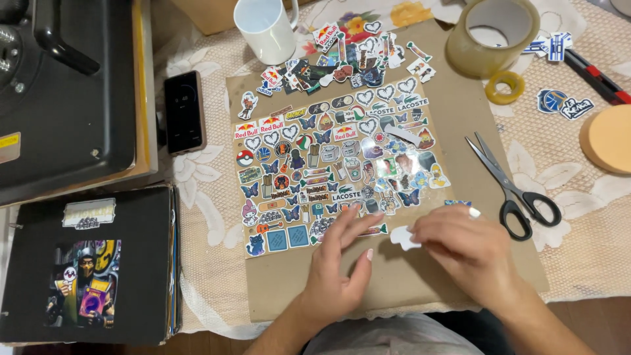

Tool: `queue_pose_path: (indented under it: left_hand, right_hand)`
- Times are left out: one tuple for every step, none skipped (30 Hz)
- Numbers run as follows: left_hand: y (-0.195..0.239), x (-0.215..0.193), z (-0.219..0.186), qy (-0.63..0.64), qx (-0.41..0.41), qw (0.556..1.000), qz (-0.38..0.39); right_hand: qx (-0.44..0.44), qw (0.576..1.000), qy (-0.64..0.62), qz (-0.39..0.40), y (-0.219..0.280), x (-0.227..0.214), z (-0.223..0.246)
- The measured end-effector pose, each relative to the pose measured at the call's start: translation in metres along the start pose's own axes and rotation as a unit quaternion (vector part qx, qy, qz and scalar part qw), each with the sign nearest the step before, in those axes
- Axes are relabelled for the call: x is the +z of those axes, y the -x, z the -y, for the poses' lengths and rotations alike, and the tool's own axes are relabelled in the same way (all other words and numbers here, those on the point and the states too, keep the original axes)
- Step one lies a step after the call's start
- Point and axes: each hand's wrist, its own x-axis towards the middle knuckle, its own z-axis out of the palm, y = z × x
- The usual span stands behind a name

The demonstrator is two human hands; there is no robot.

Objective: Organizing and cutting stickers on a workspace

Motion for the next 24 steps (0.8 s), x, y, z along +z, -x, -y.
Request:
queue_pose_path:
  left_hand:
    - [0.000, 0.001, 0.000, -0.001, 0.000, 1.000, 0.000]
    - [0.000, 0.003, 0.000, -0.066, 0.076, 0.995, -0.009]
    - [0.000, 0.006, 0.000, -0.131, 0.152, 0.980, -0.015]
    - [-0.002, 0.006, -0.005, -0.130, 0.152, 0.980, -0.014]
    - [-0.005, 0.007, -0.011, -0.152, 0.149, 0.977, -0.007]
    - [-0.008, 0.007, -0.017, -0.178, 0.146, 0.973, -0.003]
    - [-0.008, 0.007, -0.018, -0.179, 0.147, 0.973, -0.004]
    - [-0.007, 0.007, -0.019, -0.201, 0.151, 0.968, -0.009]
    - [-0.006, 0.007, -0.020, -0.222, 0.155, 0.962, -0.015]
    - [-0.005, 0.008, -0.018, -0.223, 0.155, 0.962, -0.015]
    - [-0.004, 0.008, -0.017, -0.217, 0.156, 0.964, -0.013]
    - [-0.004, 0.009, -0.015, -0.211, 0.158, 0.965, -0.011]
    - [-0.005, 0.009, -0.015, -0.211, 0.158, 0.964, -0.010]
    - [-0.006, 0.010, -0.014, -0.213, 0.168, 0.963, -0.011]
    - [-0.007, 0.011, -0.014, -0.214, 0.177, 0.960, -0.012]
    - [-0.006, 0.012, -0.011, -0.214, 0.178, 0.960, -0.011]
    - [-0.005, 0.013, -0.009, -0.206, 0.204, 0.957, -0.024]
    - [-0.005, 0.014, -0.006, -0.198, 0.229, 0.952, -0.038]
    - [-0.005, 0.013, -0.006, -0.199, 0.230, 0.952, -0.038]
    - [-0.004, 0.012, -0.007, -0.161, 0.200, 0.966, -0.023]
    - [-0.004, 0.012, -0.007, -0.124, 0.168, 0.978, -0.007]
    - [-0.003, 0.011, -0.007, -0.124, 0.169, 0.978, -0.007]
    - [-0.003, 0.011, -0.008, -0.082, 0.138, 0.987, -0.001]
    - [-0.002, 0.011, -0.008, -0.041, 0.106, 0.993, 0.006]
  right_hand:
    - [-0.001, 1.000, -0.001, 0.000, -0.003, -0.005, 0.008]
    - [-0.055, 0.997, 0.046, 0.010, -0.005, -0.010, 0.017]
    - [-0.110, 0.989, 0.093, 0.020, -0.007, -0.016, 0.025]
    - [-0.108, 0.989, 0.094, 0.019, -0.007, -0.018, 0.026]
    - [-0.136, 0.984, 0.115, 0.014, -0.006, -0.019, 0.028]
    - [-0.168, 0.976, 0.135, 0.009, -0.007, -0.020, 0.028]
    - [-0.169, 0.976, 0.134, 0.008, -0.009, -0.020, 0.028]
    - [-0.184, 0.972, 0.144, -0.004, -0.009, -0.020, 0.028]
    - [-0.198, 0.968, 0.154, -0.016, -0.009, -0.020, 0.028]
    - [-0.198, 0.968, 0.153, -0.017, -0.009, -0.019, 0.028]
    - [-0.199, 0.967, 0.157, -0.024, -0.009, -0.018, 0.028]
    - [-0.201, 0.966, 0.162, -0.032, -0.009, -0.018, 0.028]
    - [-0.201, 0.966, 0.162, -0.033, -0.009, -0.018, 0.027]
    - [-0.197, 0.966, 0.163, -0.032, -0.008, -0.018, 0.026]
    - [-0.193, 0.967, 0.164, -0.031, -0.008, -0.018, 0.026]
    - [-0.193, 0.967, 0.164, -0.032, -0.010, -0.017, 0.027]
    - [-0.193, 0.967, 0.163, -0.043, -0.012, -0.017, 0.029]
    - [-0.193, 0.966, 0.162, -0.053, -0.015, -0.016, 0.030]
    - [-0.194, 0.966, 0.163, -0.054, -0.016, -0.015, 0.028]
    - [-0.196, 0.963, 0.171, -0.064, -0.017, -0.013, 0.026]
    - [-0.198, 0.961, 0.179, -0.074, -0.018, -0.012, 0.024]
    - [-0.198, 0.961, 0.179, -0.075, -0.018, -0.011, 0.023]
    - [-0.188, 0.962, 0.183, -0.072, -0.018, -0.010, 0.022]
    - [-0.177, 0.964, 0.188, -0.070, -0.018, -0.009, 0.020]
